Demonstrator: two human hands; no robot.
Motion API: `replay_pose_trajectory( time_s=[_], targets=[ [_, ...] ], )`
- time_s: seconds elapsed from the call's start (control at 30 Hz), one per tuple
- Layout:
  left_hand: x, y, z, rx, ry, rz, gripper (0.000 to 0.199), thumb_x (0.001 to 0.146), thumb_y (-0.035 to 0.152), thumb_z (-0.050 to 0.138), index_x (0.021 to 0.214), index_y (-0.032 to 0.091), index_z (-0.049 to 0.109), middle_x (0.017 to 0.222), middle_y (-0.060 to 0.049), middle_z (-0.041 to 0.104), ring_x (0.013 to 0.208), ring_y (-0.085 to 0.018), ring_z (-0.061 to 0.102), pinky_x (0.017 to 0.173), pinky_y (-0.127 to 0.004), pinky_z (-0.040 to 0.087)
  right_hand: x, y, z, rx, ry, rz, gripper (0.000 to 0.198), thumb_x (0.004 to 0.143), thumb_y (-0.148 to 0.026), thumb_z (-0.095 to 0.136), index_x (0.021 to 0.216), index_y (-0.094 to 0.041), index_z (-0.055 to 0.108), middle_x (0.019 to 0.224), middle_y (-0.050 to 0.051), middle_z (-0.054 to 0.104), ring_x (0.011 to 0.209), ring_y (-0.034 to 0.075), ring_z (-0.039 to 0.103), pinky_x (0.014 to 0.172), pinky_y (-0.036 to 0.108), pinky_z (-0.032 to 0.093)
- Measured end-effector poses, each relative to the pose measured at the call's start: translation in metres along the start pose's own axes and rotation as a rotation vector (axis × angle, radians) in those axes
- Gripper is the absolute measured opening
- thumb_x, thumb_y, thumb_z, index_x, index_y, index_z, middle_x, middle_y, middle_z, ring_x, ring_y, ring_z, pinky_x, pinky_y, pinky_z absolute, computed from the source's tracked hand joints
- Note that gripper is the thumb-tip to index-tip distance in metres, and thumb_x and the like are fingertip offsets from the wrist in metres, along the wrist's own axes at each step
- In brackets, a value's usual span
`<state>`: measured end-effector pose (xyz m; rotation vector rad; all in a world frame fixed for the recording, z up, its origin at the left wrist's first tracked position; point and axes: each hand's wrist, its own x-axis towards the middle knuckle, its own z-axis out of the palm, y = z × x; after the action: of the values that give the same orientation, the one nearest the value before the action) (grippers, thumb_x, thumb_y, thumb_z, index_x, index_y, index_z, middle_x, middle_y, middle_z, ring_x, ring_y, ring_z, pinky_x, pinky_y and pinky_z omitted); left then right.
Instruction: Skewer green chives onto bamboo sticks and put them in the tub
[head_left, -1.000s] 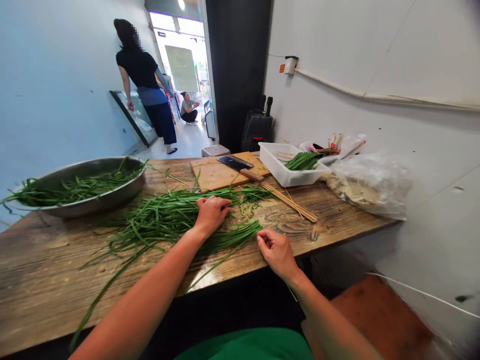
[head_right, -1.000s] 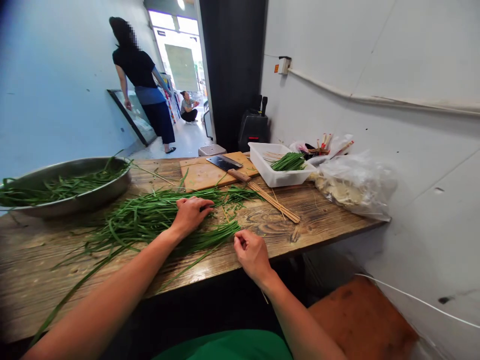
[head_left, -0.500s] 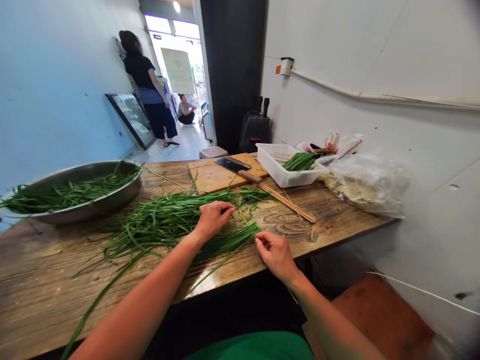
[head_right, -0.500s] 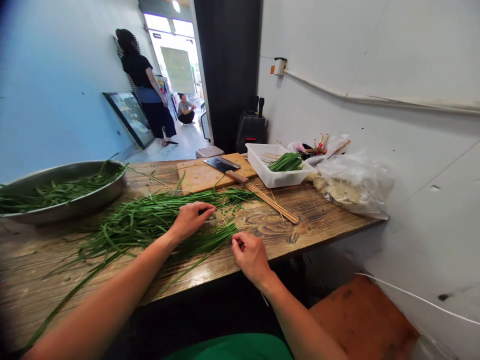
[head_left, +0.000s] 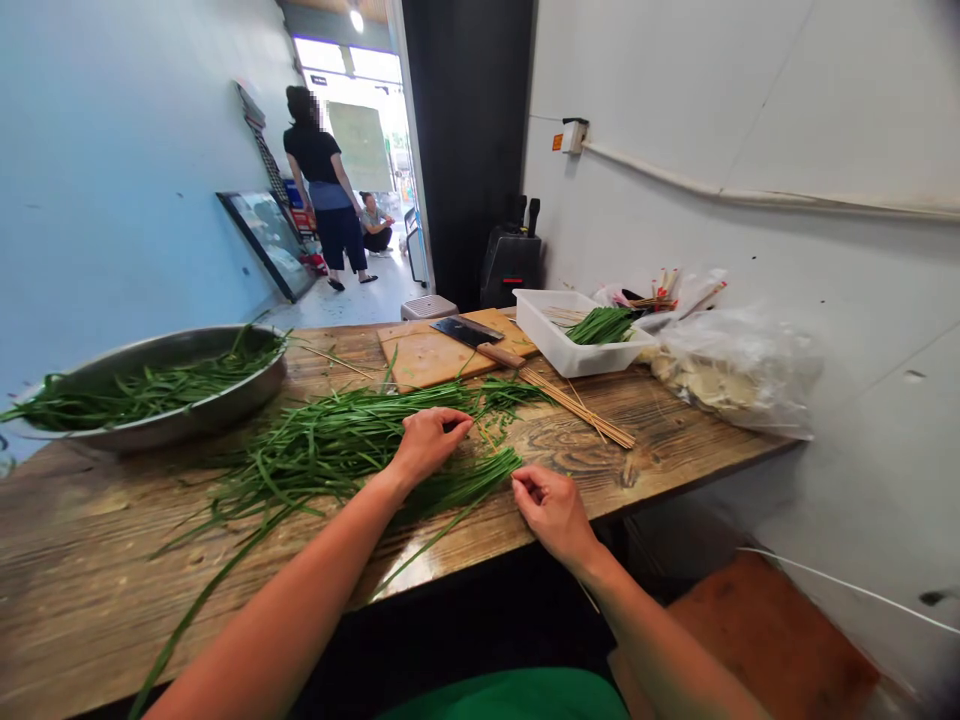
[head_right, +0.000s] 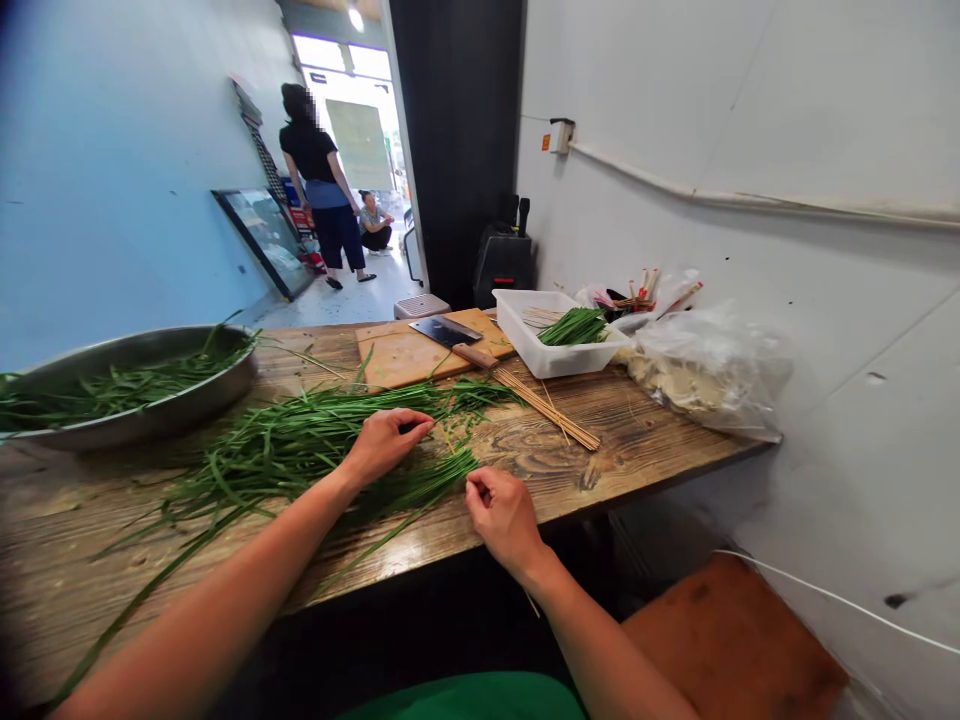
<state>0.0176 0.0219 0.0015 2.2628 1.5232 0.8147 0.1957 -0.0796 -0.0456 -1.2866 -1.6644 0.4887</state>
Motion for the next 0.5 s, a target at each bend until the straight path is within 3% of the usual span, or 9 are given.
replay_pose_trajectory(
  time_s=[0.5],
  targets=[
    [-0.001, -0.0037, 0.0013, -0.006, 0.01, 0.14, 0.021, 0.075, 0.032, 0.05, 0.081, 0.022, 0.068, 0.084, 0.0, 0.068, 0.081, -0.015, 0.059, 0.076, -0.025, 0.042, 0.0007, 0.0003, 0.0011, -0.003, 0.01, -0.003, 0.016, 0.078, -0.018, 0.047, 0.079, -0.017, 0.063, 0.062, 0.001, 0.061, 0.05, 0.01, 0.053, 0.046, 0.019, 0.04]
  ],
)
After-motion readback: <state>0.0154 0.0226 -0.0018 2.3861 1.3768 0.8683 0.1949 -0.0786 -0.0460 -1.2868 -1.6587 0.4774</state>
